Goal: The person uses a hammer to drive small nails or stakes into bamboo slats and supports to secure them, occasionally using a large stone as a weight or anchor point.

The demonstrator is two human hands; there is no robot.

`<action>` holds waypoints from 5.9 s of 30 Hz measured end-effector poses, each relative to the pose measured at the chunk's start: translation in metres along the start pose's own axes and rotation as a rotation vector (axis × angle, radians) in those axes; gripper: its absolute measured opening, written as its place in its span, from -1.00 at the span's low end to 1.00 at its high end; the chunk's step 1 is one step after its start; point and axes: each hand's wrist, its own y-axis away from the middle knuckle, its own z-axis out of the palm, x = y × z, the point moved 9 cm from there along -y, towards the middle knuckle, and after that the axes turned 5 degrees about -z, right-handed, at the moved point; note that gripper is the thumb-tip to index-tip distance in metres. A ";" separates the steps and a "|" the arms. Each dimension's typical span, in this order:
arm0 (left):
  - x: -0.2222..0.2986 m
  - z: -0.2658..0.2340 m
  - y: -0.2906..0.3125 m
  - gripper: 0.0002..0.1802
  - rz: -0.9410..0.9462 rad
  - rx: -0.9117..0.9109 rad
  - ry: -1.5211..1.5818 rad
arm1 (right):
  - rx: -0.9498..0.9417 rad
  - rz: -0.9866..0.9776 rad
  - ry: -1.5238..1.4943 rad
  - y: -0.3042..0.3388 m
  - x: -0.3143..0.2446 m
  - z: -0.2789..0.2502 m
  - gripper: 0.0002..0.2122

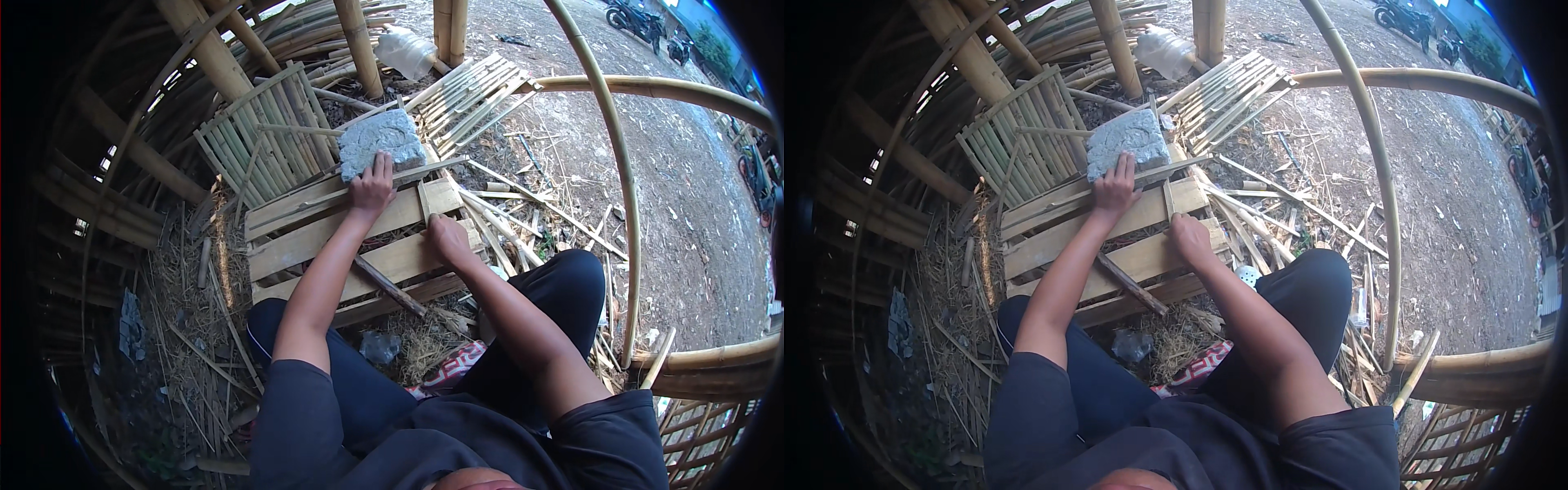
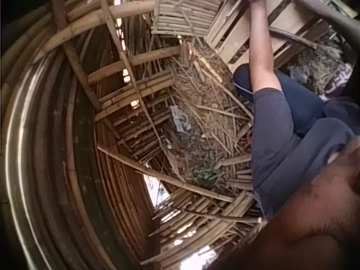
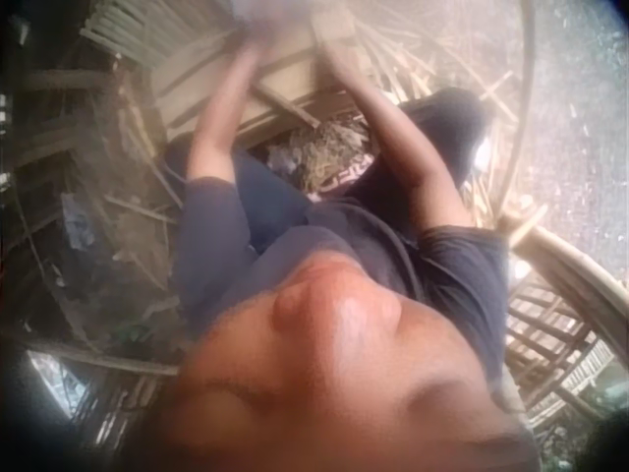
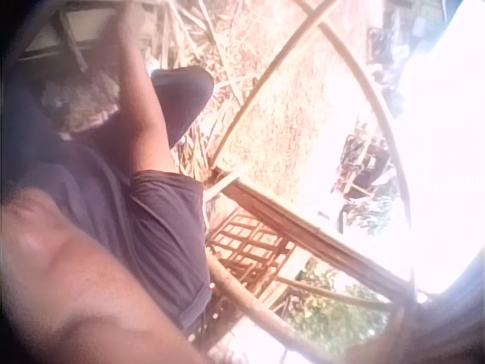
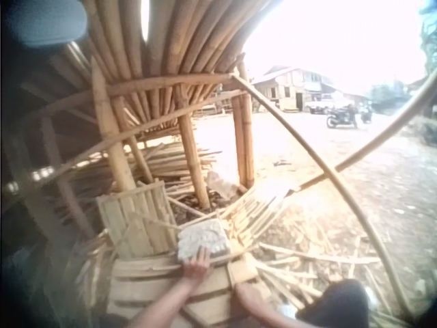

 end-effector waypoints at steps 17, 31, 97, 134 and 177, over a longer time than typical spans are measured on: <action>0.003 0.006 0.003 0.15 0.003 0.062 -0.103 | 0.219 -0.041 0.363 -0.002 -0.006 0.001 -0.84; 0.002 0.011 0.003 0.16 -0.040 0.041 -0.055 | 0.080 0.034 0.142 -0.005 -0.003 -0.012 -0.77; -0.125 -0.120 0.116 -0.57 -0.207 -0.523 0.438 | -0.371 -0.099 -0.116 0.064 -0.126 0.052 -0.69; -0.056 -0.086 0.122 -0.59 -0.022 -0.459 0.613 | 0.214 0.349 -1.017 0.078 -0.016 -0.220 -0.81; 0.040 -0.022 0.076 -0.69 0.256 -0.277 0.847 | 0.088 0.607 -0.886 0.096 0.019 -0.161 -0.67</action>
